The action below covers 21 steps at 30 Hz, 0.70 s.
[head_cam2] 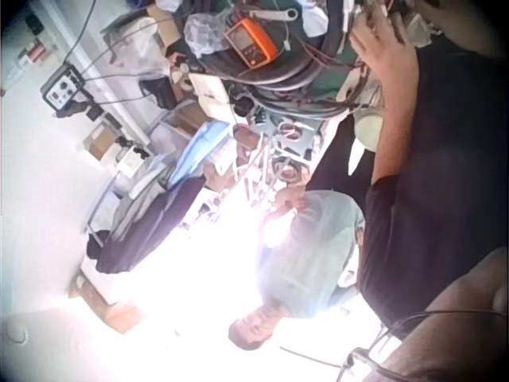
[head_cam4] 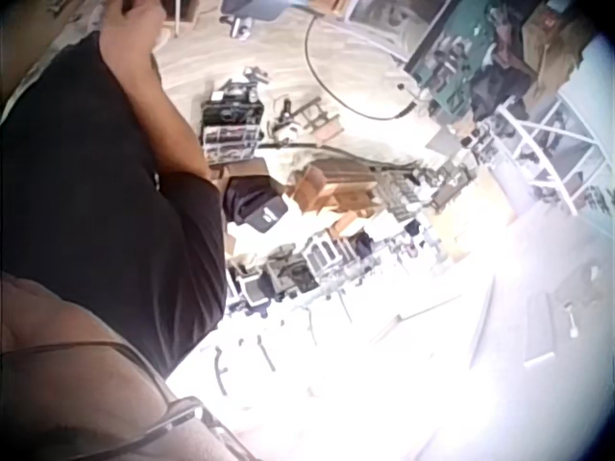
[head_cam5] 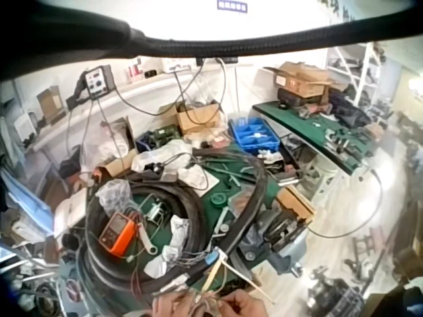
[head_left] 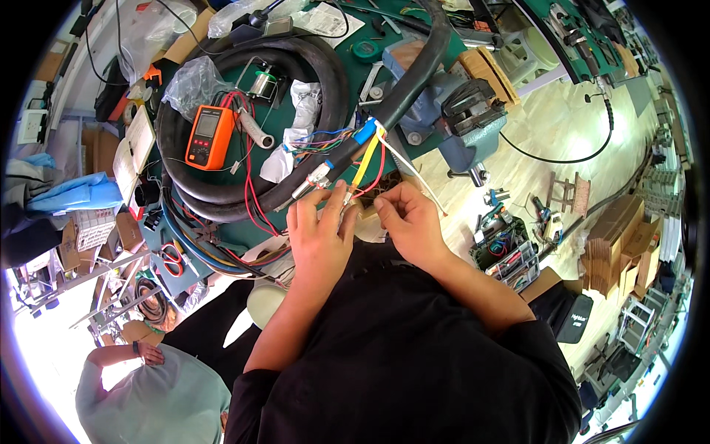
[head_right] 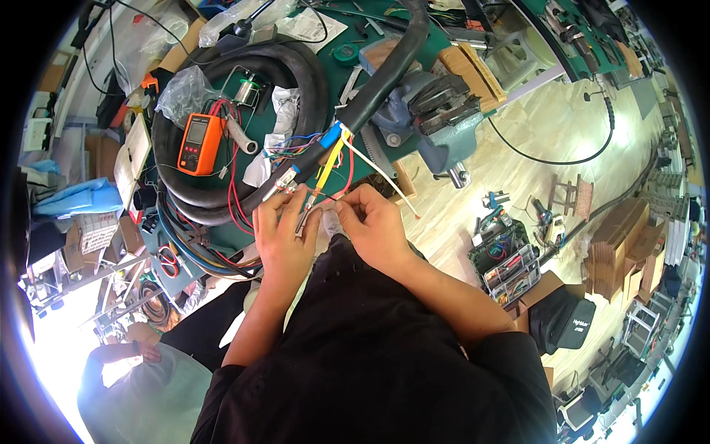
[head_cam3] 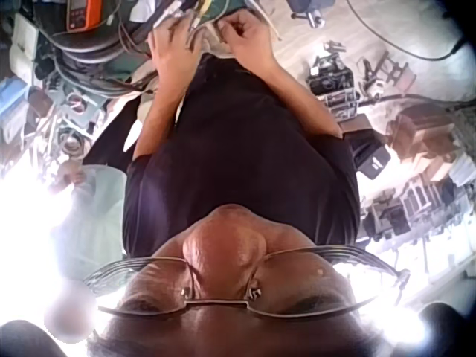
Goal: The person prepares wires by stripping insulation with a hand tool and then solders the wire ends while being assisted by others at a workbench.
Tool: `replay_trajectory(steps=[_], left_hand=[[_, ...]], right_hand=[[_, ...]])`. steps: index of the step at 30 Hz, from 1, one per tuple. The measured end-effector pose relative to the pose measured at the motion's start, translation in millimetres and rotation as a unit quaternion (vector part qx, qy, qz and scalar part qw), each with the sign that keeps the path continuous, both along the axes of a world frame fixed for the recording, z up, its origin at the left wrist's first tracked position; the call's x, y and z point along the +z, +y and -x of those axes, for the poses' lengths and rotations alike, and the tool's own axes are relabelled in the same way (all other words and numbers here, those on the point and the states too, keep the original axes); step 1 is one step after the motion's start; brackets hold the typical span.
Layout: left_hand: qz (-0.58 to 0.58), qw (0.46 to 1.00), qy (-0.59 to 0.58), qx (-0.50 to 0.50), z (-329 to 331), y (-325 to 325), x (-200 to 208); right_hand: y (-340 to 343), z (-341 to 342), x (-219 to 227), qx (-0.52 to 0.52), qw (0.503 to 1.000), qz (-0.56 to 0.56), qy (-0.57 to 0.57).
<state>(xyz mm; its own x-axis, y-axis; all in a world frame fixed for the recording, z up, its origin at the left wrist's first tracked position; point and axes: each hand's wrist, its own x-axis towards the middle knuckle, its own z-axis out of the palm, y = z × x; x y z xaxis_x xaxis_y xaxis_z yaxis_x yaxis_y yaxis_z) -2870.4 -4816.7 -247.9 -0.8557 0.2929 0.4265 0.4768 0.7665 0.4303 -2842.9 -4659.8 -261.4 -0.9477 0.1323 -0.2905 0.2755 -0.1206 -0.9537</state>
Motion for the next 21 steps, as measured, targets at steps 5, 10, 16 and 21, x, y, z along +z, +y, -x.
replay_trajectory(steps=[5,10,16,21], left_hand=[[0.005,1.000,0.009,0.000,4.0,-1.6,-3.2],[-0.001,1.000,0.001,-0.005,4.8,-1.9,-7.0],[0.007,1.000,-0.007,0.001,3.5,-1.0,-9.0],[0.014,1.000,-0.018,0.000,5.5,-0.3,-9.0]], right_hand=[[-2.0,1.1,1.3,0.002,0.998,-0.046,0.039],[-3.4,2.5,2.4,0.001,0.997,-0.072,0.037],[-2.7,2.7,0.9,0.008,0.995,-0.095,0.032],[-3.2,3.4,-3.1,0.007,0.995,-0.090,0.037]])
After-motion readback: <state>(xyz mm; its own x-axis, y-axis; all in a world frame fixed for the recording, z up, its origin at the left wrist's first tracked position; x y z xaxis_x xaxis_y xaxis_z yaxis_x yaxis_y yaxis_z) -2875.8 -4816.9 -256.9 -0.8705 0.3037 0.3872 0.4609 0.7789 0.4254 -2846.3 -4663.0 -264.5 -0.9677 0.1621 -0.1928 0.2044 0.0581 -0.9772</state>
